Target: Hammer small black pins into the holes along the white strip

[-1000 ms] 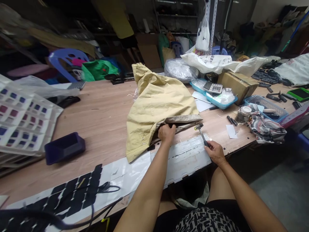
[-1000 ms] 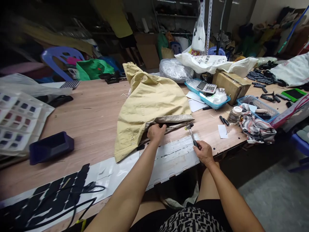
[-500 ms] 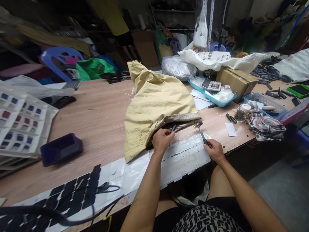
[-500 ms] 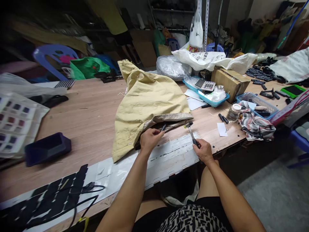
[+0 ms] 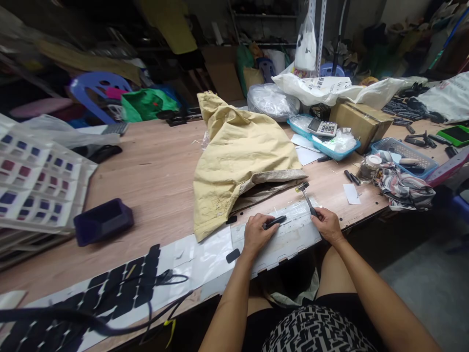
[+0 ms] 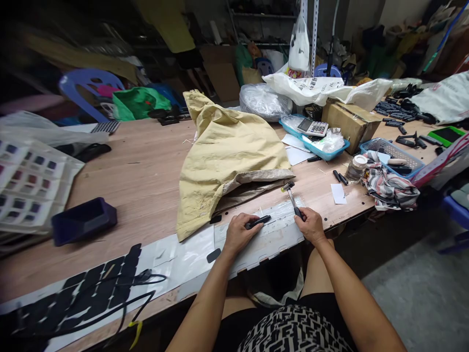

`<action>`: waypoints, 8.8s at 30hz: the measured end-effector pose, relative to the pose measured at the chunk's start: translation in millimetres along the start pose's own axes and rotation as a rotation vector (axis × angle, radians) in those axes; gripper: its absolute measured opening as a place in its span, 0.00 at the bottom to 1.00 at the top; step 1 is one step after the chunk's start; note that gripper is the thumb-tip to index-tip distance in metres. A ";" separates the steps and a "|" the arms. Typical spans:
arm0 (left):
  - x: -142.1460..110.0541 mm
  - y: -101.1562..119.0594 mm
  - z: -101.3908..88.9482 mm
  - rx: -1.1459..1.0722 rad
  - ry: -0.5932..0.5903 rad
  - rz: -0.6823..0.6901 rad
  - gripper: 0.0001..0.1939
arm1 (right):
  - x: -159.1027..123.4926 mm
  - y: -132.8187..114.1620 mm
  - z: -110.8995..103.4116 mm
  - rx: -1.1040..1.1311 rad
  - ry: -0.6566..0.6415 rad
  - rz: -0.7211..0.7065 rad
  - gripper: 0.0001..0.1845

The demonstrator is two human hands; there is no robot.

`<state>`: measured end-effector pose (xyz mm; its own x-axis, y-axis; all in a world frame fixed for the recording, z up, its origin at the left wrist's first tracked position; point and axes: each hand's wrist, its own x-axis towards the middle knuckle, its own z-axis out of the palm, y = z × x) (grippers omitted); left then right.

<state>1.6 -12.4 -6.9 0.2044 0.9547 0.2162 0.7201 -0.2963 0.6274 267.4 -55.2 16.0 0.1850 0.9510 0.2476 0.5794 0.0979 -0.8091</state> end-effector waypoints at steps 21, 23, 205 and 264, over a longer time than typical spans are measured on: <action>5.3 -2.6 -2.1 -0.161 -0.020 -0.070 0.07 | -52.7 -54.5 7.8 -0.214 -0.157 -0.347 0.12; 5.5 -3.9 -1.3 -0.166 -0.020 -0.064 0.07 | -56.7 -53.5 11.4 -0.266 -0.173 -0.365 0.11; -74.9 49.3 -12.8 -0.091 0.014 0.128 0.08 | 15.7 7.6 2.2 0.100 -0.001 0.103 0.17; -9.8 3.4 0.5 -0.131 0.074 0.030 0.09 | 16.2 5.8 4.1 0.046 0.008 0.090 0.15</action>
<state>2.4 -22.8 -7.3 0.1715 0.9420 0.2884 0.6208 -0.3307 0.7108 270.5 -38.0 13.1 0.2412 0.9542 0.1772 0.5234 0.0259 -0.8517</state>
